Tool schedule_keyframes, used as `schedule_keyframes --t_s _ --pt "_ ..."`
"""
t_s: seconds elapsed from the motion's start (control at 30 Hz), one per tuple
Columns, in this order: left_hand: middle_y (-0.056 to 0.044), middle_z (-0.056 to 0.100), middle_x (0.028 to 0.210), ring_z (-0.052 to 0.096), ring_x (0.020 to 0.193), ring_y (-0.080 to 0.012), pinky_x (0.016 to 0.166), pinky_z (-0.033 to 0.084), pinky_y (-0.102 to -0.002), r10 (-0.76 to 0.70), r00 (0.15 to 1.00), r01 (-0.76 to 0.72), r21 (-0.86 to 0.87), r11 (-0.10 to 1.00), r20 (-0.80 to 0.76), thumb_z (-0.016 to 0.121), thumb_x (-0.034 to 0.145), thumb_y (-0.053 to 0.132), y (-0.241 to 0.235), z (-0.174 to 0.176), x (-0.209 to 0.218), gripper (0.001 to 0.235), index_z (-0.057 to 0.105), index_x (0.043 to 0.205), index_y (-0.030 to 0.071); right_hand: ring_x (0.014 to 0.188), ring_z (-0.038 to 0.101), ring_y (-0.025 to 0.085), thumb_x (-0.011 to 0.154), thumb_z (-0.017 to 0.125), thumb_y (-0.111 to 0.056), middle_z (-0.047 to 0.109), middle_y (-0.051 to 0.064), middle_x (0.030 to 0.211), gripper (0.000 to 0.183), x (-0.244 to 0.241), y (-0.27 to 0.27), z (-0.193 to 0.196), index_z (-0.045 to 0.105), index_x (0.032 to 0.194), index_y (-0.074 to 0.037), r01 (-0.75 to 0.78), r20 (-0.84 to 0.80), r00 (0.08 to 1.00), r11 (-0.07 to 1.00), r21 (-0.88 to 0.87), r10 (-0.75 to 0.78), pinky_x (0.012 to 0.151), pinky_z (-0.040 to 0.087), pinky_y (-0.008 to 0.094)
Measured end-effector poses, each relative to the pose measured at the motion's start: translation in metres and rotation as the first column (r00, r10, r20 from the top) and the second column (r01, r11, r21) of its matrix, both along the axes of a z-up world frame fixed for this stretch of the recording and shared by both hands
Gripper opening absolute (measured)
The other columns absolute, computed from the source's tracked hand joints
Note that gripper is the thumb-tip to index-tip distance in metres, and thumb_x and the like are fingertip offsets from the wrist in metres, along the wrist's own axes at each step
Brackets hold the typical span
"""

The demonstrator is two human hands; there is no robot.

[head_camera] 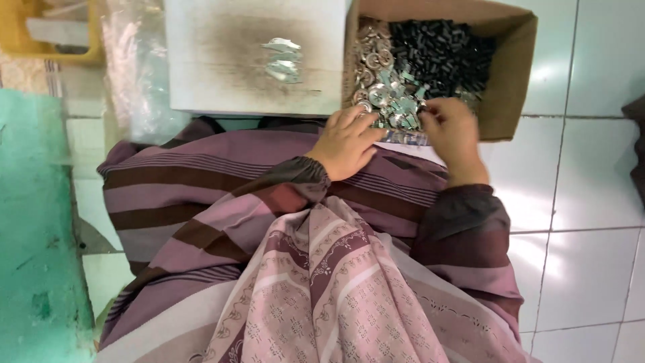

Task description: The person picks up metal brackets from a cardboard box, wipes them with a green cloth, and places them inside a clear plastic bag one at a time before setting the bag down.

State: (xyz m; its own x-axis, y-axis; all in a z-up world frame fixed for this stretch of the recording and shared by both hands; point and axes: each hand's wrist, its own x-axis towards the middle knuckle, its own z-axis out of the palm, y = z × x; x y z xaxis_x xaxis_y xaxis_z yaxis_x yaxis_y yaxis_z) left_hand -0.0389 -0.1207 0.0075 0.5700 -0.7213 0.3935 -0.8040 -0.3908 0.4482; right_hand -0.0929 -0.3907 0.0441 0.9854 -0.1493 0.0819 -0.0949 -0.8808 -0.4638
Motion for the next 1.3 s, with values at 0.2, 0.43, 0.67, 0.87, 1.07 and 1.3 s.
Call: schedule_keyframes --t_s 0.2,0.43,0.67,0.87,1.07,1.3 --pt "-0.011 0.056 0.136 0.052 0.132 -0.0296 0.106 0.04 -0.045 -0.133 0.953 0.201 0.24 0.95 -0.273 0.046 0.11 0.043 -0.086 -0.005 0.001 0.043 0.053 0.143 0.016 0.087 0.07 0.027 0.098 0.077 -0.009 0.068 0.009 0.096 0.019 -0.029 -0.08 -0.014 0.078 0.117 -0.012 0.259 -0.16 0.953 0.966 -0.021 -0.259 0.075 0.058 0.039" --pt "-0.007 0.065 0.111 0.063 0.101 -0.0315 0.083 0.046 -0.049 -0.124 0.909 0.268 0.333 0.904 -0.397 0.054 0.098 0.048 -0.121 -0.019 -0.019 0.044 0.068 0.124 0.016 0.09 0.071 0.031 0.093 0.073 -0.015 0.069 0.01 0.094 0.022 -0.018 -0.098 -0.045 0.08 0.114 -0.014 0.247 -0.466 0.836 0.956 -0.155 -0.291 0.077 0.059 0.044" --pt "-0.007 0.06 0.086 0.059 0.081 -0.0299 0.072 0.046 -0.042 -0.213 0.929 0.243 0.064 0.968 -0.302 0.053 0.097 0.035 -0.114 -0.013 -0.028 0.032 0.071 0.088 0.01 0.102 0.071 0.039 0.091 0.07 -0.016 0.074 0.016 0.1 0.022 0.009 -0.092 -0.074 0.08 0.111 -0.016 0.06 -0.588 0.795 0.984 -0.168 -0.149 0.084 0.059 0.05" --pt "-0.021 0.072 0.099 0.07 0.094 -0.0428 0.082 0.055 -0.054 -0.087 0.675 0.392 0.256 0.884 -0.733 0.046 0.099 0.029 -0.146 -0.04 0.015 0.034 0.071 0.104 0.007 0.104 0.071 0.038 0.09 0.07 -0.017 0.075 0.018 0.102 0.027 0.021 -0.083 -0.081 0.079 0.116 -0.012 0.028 -0.673 0.726 0.984 -0.178 -0.142 0.087 0.06 0.05" --pt "-0.016 0.071 0.102 0.073 0.09 -0.033 0.08 0.058 -0.046 -0.033 0.667 0.449 0.367 0.814 -0.744 0.043 0.103 0.023 -0.167 -0.08 0.041 0.034 0.07 0.119 0.009 0.1 0.072 0.041 0.093 0.064 -0.015 0.076 0.021 0.099 0.024 0.024 -0.081 -0.087 0.08 0.11 -0.01 0.016 -0.697 0.704 0.985 -0.174 -0.134 0.086 0.06 0.051" --pt "-0.021 0.07 0.107 0.072 0.098 -0.0377 0.085 0.059 -0.051 0.033 0.613 0.422 0.363 0.831 -0.79 0.038 0.104 0.028 -0.159 -0.061 0.04 0.042 0.07 0.119 0.005 0.104 0.071 0.041 0.094 0.061 -0.01 0.073 0.024 0.104 0.029 0.029 -0.074 -0.065 0.077 0.117 -0.003 0.039 -0.744 0.66 0.994 -0.105 -0.104 0.088 0.06 0.052"
